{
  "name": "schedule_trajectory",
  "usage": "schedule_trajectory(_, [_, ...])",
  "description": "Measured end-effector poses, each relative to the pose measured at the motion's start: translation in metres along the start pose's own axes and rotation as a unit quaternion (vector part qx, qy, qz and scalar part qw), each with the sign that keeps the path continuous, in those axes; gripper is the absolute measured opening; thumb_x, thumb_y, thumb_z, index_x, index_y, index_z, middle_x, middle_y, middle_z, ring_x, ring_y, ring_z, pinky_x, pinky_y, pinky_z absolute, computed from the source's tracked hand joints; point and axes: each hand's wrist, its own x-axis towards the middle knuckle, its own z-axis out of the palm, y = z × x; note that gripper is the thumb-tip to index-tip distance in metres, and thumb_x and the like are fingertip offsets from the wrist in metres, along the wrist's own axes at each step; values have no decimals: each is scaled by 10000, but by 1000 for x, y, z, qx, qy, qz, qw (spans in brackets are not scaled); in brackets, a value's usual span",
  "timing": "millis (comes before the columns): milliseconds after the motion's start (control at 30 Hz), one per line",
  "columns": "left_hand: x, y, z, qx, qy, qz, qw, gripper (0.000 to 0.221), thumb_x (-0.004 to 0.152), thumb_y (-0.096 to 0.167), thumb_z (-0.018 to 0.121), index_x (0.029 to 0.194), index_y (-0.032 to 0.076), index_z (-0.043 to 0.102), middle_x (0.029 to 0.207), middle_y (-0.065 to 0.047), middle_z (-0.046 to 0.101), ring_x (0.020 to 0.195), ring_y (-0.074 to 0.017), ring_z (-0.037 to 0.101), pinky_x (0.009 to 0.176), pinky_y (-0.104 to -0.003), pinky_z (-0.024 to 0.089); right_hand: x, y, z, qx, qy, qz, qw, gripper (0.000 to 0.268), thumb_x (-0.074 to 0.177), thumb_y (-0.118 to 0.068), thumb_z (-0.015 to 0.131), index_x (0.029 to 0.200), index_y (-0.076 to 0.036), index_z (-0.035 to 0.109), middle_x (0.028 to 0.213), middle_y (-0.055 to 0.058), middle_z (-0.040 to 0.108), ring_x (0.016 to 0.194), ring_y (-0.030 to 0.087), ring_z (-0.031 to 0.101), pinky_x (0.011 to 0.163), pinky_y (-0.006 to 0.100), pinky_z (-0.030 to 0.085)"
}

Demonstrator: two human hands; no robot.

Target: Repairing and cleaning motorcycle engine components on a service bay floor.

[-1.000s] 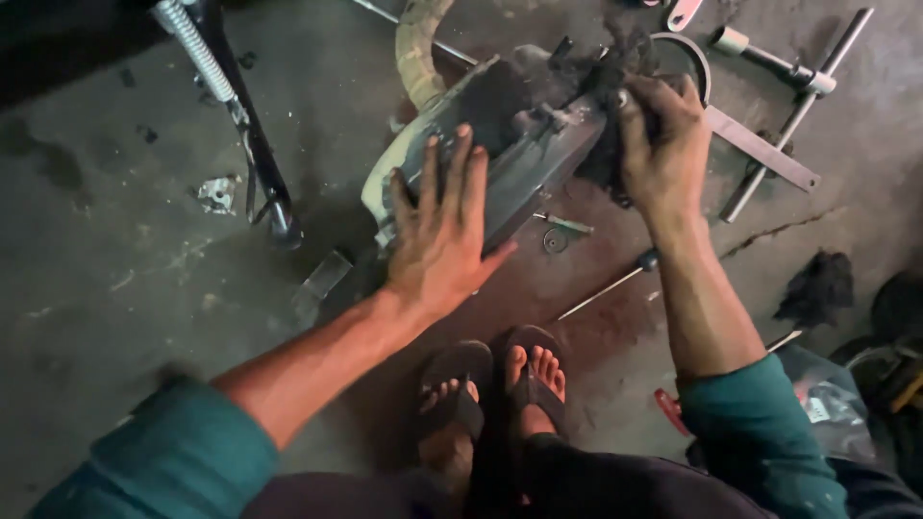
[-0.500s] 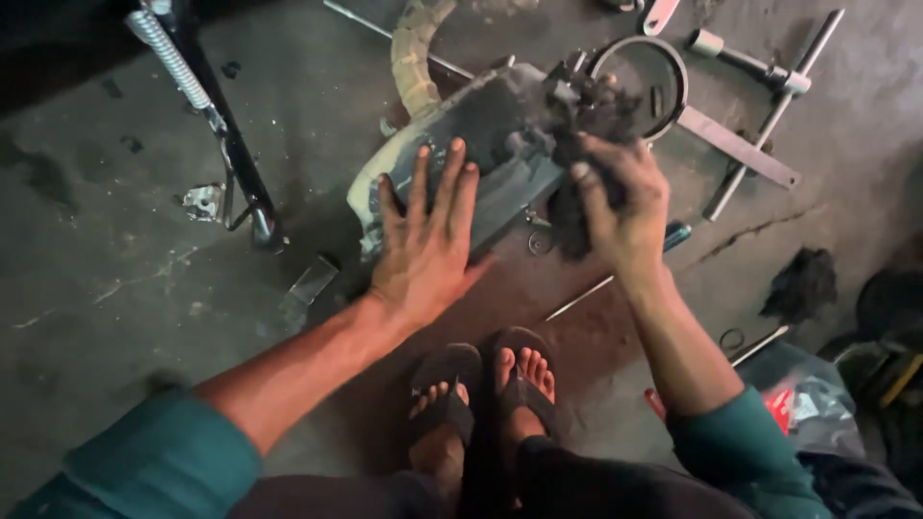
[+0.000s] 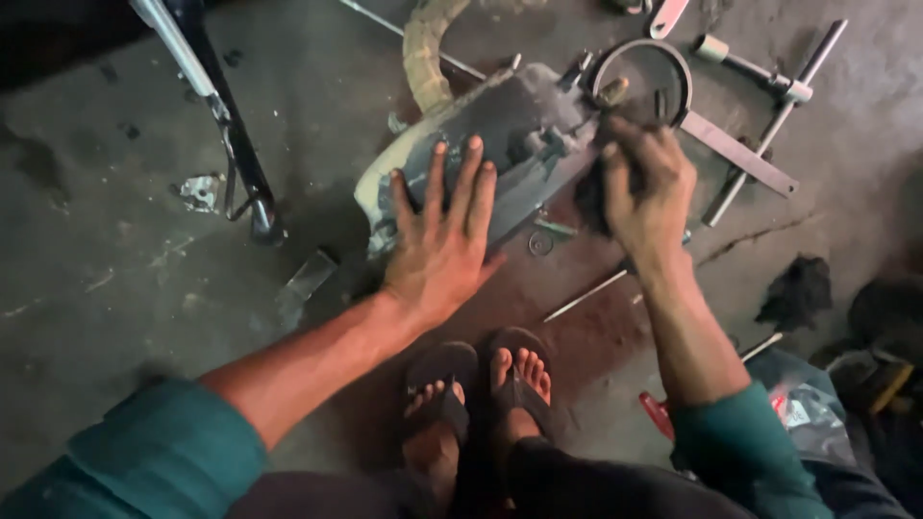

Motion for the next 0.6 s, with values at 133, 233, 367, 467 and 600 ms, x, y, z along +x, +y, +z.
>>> schedule_trajectory(133, [2,3,-2,5,-61,-5,998,1114,720,487,825,1539,-61,307,1652,-246,135,1512,-511,143,1077,-838,228,-2,-24,-4,18,-19,-30,999,224,1008,-41,705,1223,15,733,980,211,641,900,335,666,820,387,525])
schedule_trajectory(233, [3,1,1,3,-22,-5,1000,1102,749,497,824,1547,-66,314,1662,-235,146,1518,-499,148,1084,-838,230,4,-2,1,54,-2,20,998,196,1045,-45,692,1231,-1,734,1077,175,697,1002,276,699,912,370,546])
schedule_trajectory(367, [0,0,1,4,-9,0,1000,1090,774,493,825,1553,-65,304,1669,-237,123,1530,-497,133,1090,-841,217,-8,-12,10,108,23,115,987,145,1053,-113,732,1165,-20,725,1075,109,762,992,162,685,911,329,544])
schedule_trajectory(467, [1,-1,-5,-8,-54,1,999,1125,737,466,840,1545,-77,275,1659,-247,100,1523,-509,115,1083,-841,205,-17,-16,11,139,6,88,986,148,1020,-105,751,1109,5,708,1061,109,755,998,132,678,919,314,542])
schedule_trajectory(600, [8,2,2,-27,-21,-10,999,1141,758,443,858,1566,-70,238,1673,-232,106,1535,-490,120,1102,-836,195,3,-18,14,196,4,199,960,176,994,-146,766,1076,-1,708,986,71,746,901,90,636,844,270,535])
